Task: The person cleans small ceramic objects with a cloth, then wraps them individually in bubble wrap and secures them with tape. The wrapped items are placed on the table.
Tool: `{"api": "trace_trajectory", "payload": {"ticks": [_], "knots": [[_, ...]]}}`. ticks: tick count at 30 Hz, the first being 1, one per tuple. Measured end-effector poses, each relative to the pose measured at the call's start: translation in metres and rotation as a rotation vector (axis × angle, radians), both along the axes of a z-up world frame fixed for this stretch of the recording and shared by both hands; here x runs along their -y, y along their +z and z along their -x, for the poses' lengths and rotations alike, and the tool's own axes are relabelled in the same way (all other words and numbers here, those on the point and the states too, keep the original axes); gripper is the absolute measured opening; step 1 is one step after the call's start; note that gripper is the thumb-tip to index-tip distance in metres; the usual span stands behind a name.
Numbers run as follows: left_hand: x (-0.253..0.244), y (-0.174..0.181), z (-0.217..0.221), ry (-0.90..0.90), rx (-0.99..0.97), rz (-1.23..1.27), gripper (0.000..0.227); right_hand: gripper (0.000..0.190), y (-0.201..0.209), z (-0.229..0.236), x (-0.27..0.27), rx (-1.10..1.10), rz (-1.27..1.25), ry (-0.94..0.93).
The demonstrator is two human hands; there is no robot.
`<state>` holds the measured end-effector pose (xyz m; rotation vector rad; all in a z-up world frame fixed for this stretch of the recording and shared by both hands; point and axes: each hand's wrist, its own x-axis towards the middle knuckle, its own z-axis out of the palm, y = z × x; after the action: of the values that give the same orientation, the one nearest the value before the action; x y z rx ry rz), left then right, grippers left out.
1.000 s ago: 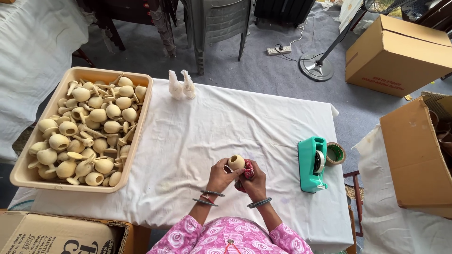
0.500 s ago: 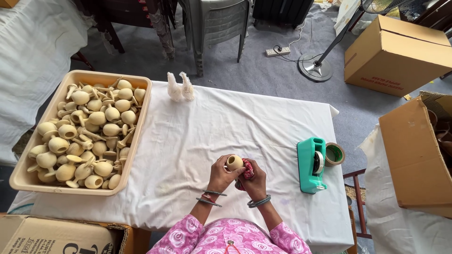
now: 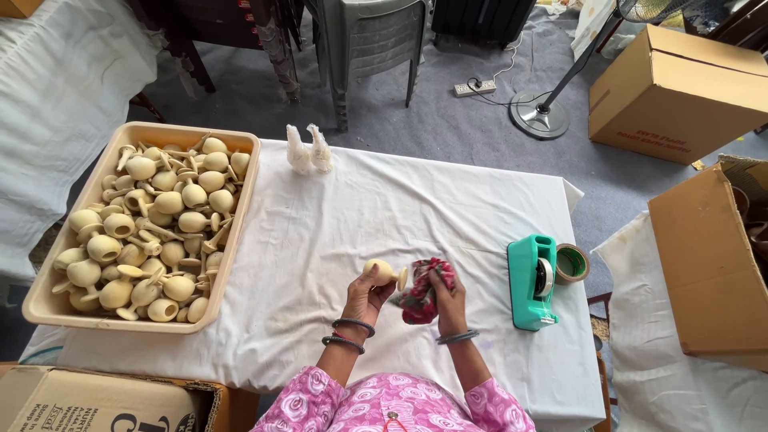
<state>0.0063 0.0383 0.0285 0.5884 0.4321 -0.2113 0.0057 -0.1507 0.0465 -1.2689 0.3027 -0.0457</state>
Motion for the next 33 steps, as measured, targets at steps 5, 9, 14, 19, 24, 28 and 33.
{"api": "trace_trajectory", "payload": {"ticks": [5, 9, 14, 19, 24, 28, 33], "knots": [[0.009, -0.016, -0.003, 0.040, -0.154, 0.205, 0.051, 0.039, 0.049, 0.030, -0.031, 0.440, 0.552, 0.095], [0.003, -0.038, 0.001, 0.058, -0.122, 0.254, 0.050, 0.058, 0.057, 0.038, -0.033, 0.567, 0.866, 0.210], [-0.004, -0.019, 0.003, 0.008, 0.153, -0.325, 0.057, 0.053, 0.006, 0.027, 0.004, 0.356, 0.867, 0.258], [0.005, 0.017, 0.007, -0.128, 0.500, -1.271, 0.078, 0.031, 0.038, 0.020, 0.005, 0.220, 0.642, 0.071], [0.028, 0.005, 0.013, -0.222, 0.598, -1.518, 0.097, 0.044, 0.075, 0.024, -0.033, 0.597, 0.698, 0.191], [0.019, 0.004, 0.022, -0.318, 0.581, -1.518, 0.098, 0.051, 0.039, 0.010, -0.029, 0.519, 0.712, 0.260], [0.017, 0.006, 0.032, -0.478, 0.124, -1.062, 0.087, 0.023, -0.041, -0.018, -0.005, 0.003, 0.591, 0.302]]}}
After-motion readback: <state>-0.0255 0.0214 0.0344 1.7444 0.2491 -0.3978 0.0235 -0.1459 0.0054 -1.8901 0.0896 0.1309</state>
